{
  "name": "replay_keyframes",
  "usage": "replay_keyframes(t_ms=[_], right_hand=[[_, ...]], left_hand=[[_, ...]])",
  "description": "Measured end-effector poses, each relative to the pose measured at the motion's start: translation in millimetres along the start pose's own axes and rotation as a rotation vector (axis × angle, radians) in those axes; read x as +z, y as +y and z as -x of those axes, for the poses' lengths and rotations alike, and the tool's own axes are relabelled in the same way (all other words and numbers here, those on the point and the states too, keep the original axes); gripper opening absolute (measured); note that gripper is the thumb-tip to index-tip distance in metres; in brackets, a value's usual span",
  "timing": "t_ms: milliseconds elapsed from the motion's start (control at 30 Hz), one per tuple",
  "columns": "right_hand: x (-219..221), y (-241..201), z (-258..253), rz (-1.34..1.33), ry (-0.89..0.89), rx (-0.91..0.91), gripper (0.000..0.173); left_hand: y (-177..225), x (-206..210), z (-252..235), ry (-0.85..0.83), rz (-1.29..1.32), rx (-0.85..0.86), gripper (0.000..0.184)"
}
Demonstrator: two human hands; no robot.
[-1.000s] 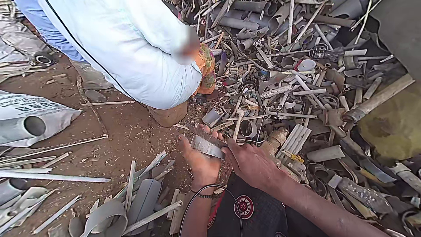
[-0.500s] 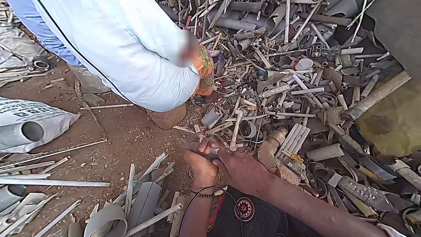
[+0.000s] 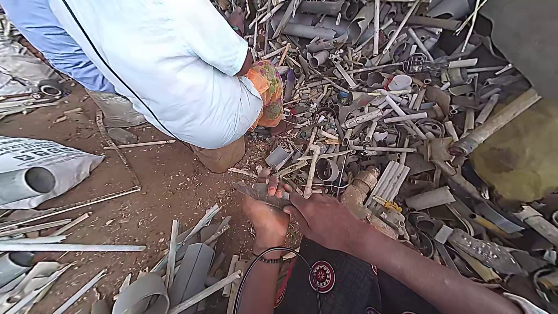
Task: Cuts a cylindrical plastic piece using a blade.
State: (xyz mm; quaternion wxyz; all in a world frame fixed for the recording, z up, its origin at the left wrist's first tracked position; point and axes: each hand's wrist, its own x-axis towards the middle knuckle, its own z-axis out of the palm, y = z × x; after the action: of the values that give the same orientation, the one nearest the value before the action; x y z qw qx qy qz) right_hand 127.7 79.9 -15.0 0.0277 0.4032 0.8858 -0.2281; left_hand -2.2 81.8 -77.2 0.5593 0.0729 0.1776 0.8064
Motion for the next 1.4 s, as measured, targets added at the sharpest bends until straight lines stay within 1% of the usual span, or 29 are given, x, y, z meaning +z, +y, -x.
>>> replay_keyframes(t_ms=[33,100,133,200,233,300,367,400,500,600,700,767,833,867,933,1033,1067,1100,1133,1167,1200,1233,1300,1333,1367,1400], right_hand=[[-1,3,1,-0.001,0.067,0.026,0.049],[-1,7,2,-0.02,0.17,0.086,0.047],[2,10,2,-0.036,0.214,0.085,0.047],[10,13,2,-0.042,0.265,0.028,0.047],[12,14,2,-0.033,0.261,-0.014,0.047],[15,14,3,0.015,0.19,-0.074,0.046],[10,12,4,0.017,0.099,-0.077,0.046],[4,12,5,0.006,0.082,-0.063,0.047],[0,15,8,-0.044,0.177,-0.02,0.048],[9,10,8,-0.062,0.158,-0.051,0.045],[5,6,10,-0.064,0.106,-0.136,0.045],[-1,9,13,-0.085,0.152,-0.172,0.044],[-2,12,14,-0.124,0.221,-0.135,0.047],[-1,11,14,-0.148,0.22,-0.112,0.047],[4,7,14,-0.165,0.184,-0.107,0.044],[3,-6,19,-0.099,0.04,-0.122,0.043],[-2,-8,21,-0.081,0.014,-0.131,0.043],[-6,-8,25,-0.051,0.041,-0.145,0.043],[-10,-7,30,-0.014,0.11,-0.15,0.044],[-10,-4,35,0.021,0.23,-0.149,0.044],[-8,1,37,0.045,0.39,-0.155,0.041],[-6,6,37,0.063,0.549,-0.15,0.037],[-8,13,37,0.069,0.808,-0.103,0.027],[-9,16,37,0.057,0.917,-0.084,0.024],[-8,18,36,0.039,0.995,-0.075,0.025],[-5,19,36,0.02,1.031,-0.075,0.026]], left_hand=[[2,4,1,0.001,-0.038,0.0,0.087],[5,14,7,0.019,-0.075,-0.006,0.083],[5,17,10,0.016,-0.07,-0.013,0.082],[5,15,9,-0.031,-0.017,-0.017,0.084],[5,13,8,-0.046,-0.007,-0.015,0.085],[4,7,7,-0.064,-0.037,0.003,0.087],[2,3,6,-0.11,-0.025,0.021,0.093],[2,3,5,-0.14,-0.019,0.013,0.095],[2,10,10,-0.114,-0.093,0.031,0.092],[0,8,10,-0.124,-0.093,0.074,0.095],[3,8,12,-0.191,-0.006,0.123,0.097],[7,13,15,-0.26,0.008,0.113,0.099],[7,17,18,-0.235,-0.005,0.095,0.097],[6,18,19,-0.217,-0.019,0.099,0.096],[5,15,17,-0.24,-0.073,0.147,0.1],[7,9,15,-0.34,-0.102,0.191,0.103],[8,9,16,-0.375,-0.103,0.195,0.107],[10,8,17,-0.432,-0.11,0.187,0.111],[11,8,16,-0.493,-0.121,0.172,0.112],[13,6,14,-0.545,-0.158,0.165,0.112],[15,2,10,-0.591,-0.226,0.177,0.109],[17,-4,6,-0.611,-0.365,0.231,0.103],[22,-18,-6,-0.596,-0.796,0.352,0.096],[24,-22,-10,-0.564,-0.982,0.361,0.096],[25,-26,-13,-0.529,-1.095,0.346,0.1],[25,-28,-15,-0.486,-1.104,0.323,0.109]])
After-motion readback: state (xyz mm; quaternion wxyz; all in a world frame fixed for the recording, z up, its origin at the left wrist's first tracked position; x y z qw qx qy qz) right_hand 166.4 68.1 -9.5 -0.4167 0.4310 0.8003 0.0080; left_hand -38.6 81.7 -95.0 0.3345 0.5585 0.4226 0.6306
